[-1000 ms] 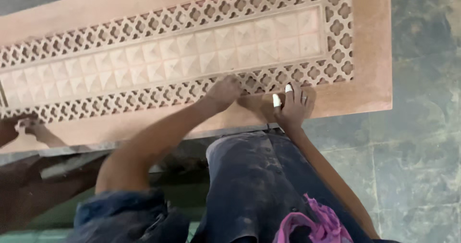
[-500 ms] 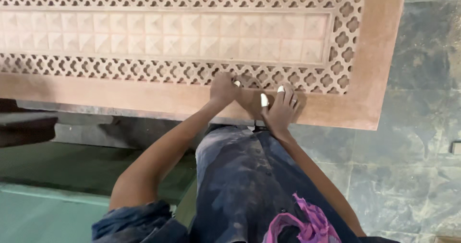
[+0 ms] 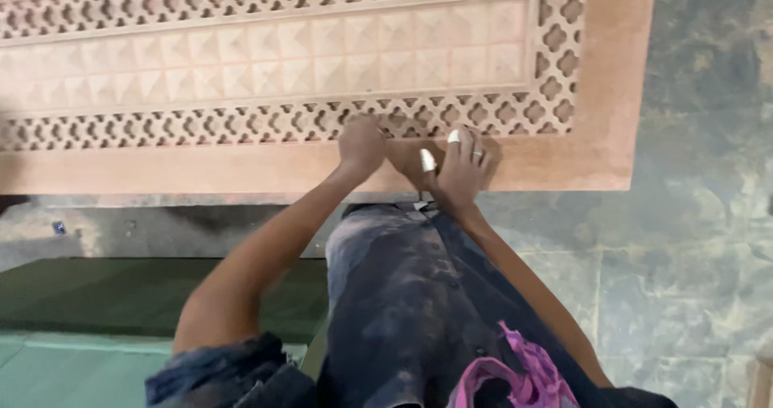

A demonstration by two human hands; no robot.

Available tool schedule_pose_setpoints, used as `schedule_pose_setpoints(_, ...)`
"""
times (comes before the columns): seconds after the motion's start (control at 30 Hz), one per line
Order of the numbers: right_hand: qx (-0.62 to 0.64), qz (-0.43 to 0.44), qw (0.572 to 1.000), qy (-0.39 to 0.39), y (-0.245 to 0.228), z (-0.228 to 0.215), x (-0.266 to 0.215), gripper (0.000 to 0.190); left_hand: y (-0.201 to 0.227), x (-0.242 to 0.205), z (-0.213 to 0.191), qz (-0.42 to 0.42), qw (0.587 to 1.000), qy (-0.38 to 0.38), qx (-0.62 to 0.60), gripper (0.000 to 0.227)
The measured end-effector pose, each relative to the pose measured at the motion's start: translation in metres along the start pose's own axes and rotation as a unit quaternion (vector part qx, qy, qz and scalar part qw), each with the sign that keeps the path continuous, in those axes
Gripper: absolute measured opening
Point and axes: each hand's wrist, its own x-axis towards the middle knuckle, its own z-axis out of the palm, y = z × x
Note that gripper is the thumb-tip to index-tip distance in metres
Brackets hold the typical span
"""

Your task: The person sands the surface of a large, intricately carved wooden panel using two white sanding blocks. They move the blocks back and forth across the lattice and central sections of the panel, working systematically along its length.

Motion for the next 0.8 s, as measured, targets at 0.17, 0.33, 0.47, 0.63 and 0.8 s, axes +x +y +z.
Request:
schedule_pose_setpoints(0.17, 0.048, 0.013, 0.999, 0.021, -0.005, -0.002, 0.003, 0.053, -0.039, -0.013, -0.01, -0.289, 0.67, -0.154, -0.666, 0.023)
schedule_pose_setpoints(0.33, 0.148, 0.047, 0.987, 0.035, -0.018, -0.015, 0.021, 0.034, -0.03, -0.05, -0.013, -0.218, 0.517, -0.06, -0.826, 0.034)
schedule_pose_setpoints(0.47, 0.361, 0.031, 0.929, -0.075, -0.029, -0.025, 0.054, 0.027, 0.009, -0.063, -0.01, -0.147, 0.53, -0.071, -0.832, 0.027)
schedule_pose_setpoints(0.63, 0.468, 0.141, 0.82, -0.296, -0.048, -0.015, 0.08, 0.017, 0.018, -0.075, -0.017, -0.146, 0.477, -0.022, -0.866, 0.014)
schedule_pose_setpoints(0.8, 0.483, 0.212, 0.778, -0.341, -0.058, -0.007, 0.079, 0.021, 0.004, -0.086, -0.009, -0.14, 0.471, -0.006, -0.871, 0.009)
